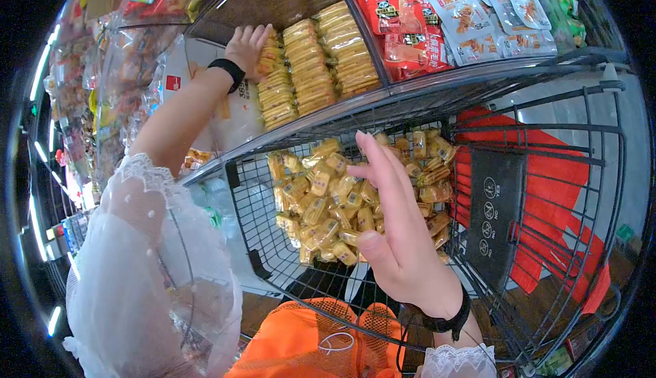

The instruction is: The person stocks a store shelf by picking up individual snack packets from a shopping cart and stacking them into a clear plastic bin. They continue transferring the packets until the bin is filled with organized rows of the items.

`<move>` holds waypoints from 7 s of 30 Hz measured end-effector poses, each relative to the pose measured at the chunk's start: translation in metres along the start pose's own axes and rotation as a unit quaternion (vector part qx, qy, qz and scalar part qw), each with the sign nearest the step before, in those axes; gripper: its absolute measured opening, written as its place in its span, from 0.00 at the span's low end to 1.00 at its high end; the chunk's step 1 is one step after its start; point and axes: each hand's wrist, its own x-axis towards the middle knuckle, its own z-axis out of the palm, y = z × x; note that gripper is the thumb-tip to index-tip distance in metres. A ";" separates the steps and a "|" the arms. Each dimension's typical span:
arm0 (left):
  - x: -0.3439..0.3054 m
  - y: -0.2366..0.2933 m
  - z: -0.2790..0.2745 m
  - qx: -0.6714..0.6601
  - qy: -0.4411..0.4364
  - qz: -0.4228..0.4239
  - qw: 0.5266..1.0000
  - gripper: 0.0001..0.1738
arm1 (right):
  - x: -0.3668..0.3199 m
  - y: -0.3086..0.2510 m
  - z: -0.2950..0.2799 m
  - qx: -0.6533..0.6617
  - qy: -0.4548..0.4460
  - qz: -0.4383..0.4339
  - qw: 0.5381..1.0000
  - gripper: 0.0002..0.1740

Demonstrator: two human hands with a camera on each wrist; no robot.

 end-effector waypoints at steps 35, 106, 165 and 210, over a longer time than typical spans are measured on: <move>-0.001 0.012 -0.023 -0.053 -0.134 0.019 0.989 0.60 | -0.009 -0.004 0.009 -0.032 -0.017 -0.006 0.999 0.41; -0.219 0.260 0.077 -0.963 -0.123 -0.124 -0.205 0.30 | -0.014 0.213 0.123 0.399 0.025 0.453 0.797 0.23; -0.227 0.247 0.060 -0.943 0.063 -0.235 0.229 0.29 | 0.000 0.159 0.184 -0.120 0.032 0.269 0.955 0.23; -0.039 0.060 0.010 -0.071 -0.240 -0.014 0.968 0.15 | -0.016 0.042 0.058 0.134 0.017 0.057 0.989 0.41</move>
